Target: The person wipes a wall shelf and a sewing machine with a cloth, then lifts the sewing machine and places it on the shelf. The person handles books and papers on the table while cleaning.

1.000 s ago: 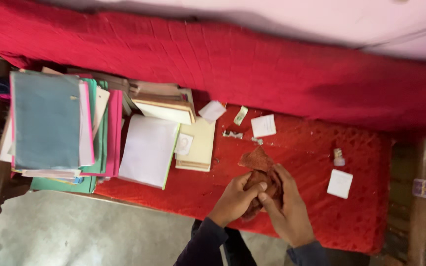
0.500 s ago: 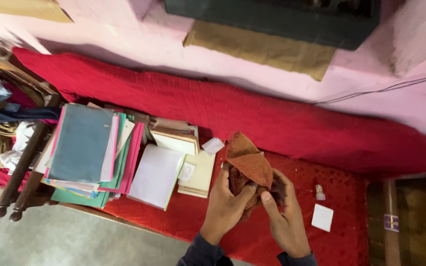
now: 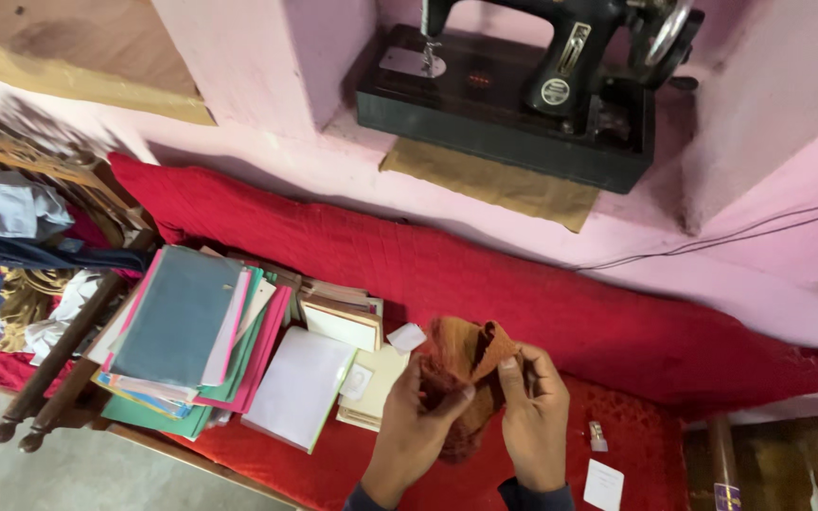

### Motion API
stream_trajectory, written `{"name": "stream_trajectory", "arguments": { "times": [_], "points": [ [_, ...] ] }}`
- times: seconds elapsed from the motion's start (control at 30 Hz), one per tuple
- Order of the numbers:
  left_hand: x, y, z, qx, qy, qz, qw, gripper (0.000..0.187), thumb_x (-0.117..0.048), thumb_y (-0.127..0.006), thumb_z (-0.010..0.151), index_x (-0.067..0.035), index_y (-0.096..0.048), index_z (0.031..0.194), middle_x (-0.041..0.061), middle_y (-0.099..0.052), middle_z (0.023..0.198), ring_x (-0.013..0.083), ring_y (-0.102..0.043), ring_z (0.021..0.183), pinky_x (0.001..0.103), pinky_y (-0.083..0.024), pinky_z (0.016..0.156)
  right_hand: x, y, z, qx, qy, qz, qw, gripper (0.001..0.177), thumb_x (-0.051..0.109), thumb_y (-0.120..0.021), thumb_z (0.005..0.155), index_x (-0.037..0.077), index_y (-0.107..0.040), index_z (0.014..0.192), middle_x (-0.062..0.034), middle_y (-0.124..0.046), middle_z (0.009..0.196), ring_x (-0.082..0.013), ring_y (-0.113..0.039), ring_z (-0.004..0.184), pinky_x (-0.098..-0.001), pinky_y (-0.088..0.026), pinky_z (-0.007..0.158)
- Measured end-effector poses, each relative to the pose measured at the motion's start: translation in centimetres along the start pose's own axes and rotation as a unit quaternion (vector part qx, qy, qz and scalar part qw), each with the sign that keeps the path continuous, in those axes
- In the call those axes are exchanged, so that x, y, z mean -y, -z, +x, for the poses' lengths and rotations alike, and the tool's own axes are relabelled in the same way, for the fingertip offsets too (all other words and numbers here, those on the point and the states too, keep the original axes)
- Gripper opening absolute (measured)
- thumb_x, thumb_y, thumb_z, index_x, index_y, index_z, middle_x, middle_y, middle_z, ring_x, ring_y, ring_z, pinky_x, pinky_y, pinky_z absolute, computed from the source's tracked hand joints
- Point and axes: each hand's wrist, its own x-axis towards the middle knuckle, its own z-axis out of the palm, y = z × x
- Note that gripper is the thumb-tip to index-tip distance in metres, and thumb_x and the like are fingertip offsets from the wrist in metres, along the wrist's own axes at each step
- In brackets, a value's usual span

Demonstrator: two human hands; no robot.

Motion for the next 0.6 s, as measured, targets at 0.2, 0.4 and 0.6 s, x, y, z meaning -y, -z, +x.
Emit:
{"name": "stream_trajectory", "arguments": {
  "times": [0.2, 0.4, 0.6],
  "points": [
    [-0.4, 2.6, -0.4, 0.128, -0.034, -0.114, 0.985, 0.055, -0.025, -0.079, 0.085, -0.002, -0.055, 0.129, 0.007, -0.069, 0.111, 0.0137, -0.068, 0.100, 0.032, -0.059, 0.086, 2.6, -3.8, -0.8, -0.010, 0.044, 0.044, 0.998, 0.019, 0.011, -0.051, 0.106, 0.000, -0.065, 0.115, -0.0054, -0.068, 0.097, -0.0091, -0.062, 0.082, -0.0258, -0.055, 0.070],
    [-1.0, 9.6, 0.1, 0.202, -0.031, -0.065, 0.977, 0.070, -0.019, -0.082, 0.079, -0.007, -0.046, 0.137, 0.002, -0.066, 0.121, 0.0127, -0.065, 0.111, 0.030, -0.054, 0.099, 5.3, -9.6, -2.5, -0.029, 0.113, -0.018, 0.993, 0.017, 0.012, -0.063, 0.099, -0.001, -0.073, 0.103, -0.0045, -0.073, 0.087, -0.0085, -0.064, 0.074, -0.0250, -0.054, 0.065],
    [-0.9, 17.0, 1.8, 0.144, -0.033, -0.096, 0.984, 0.036, -0.011, -0.069, 0.091, 0.001, -0.064, 0.124, 0.007, -0.075, 0.110, 0.0147, -0.070, 0.101, 0.031, -0.057, 0.092, 7.9, -15.9, -4.6, -0.078, 0.117, -0.084, 0.987, 0.020, 0.018, -0.075, 0.093, -0.001, -0.075, 0.097, -0.0042, -0.072, 0.080, -0.0075, -0.063, 0.070, -0.0249, -0.054, 0.062]
  ]
}}
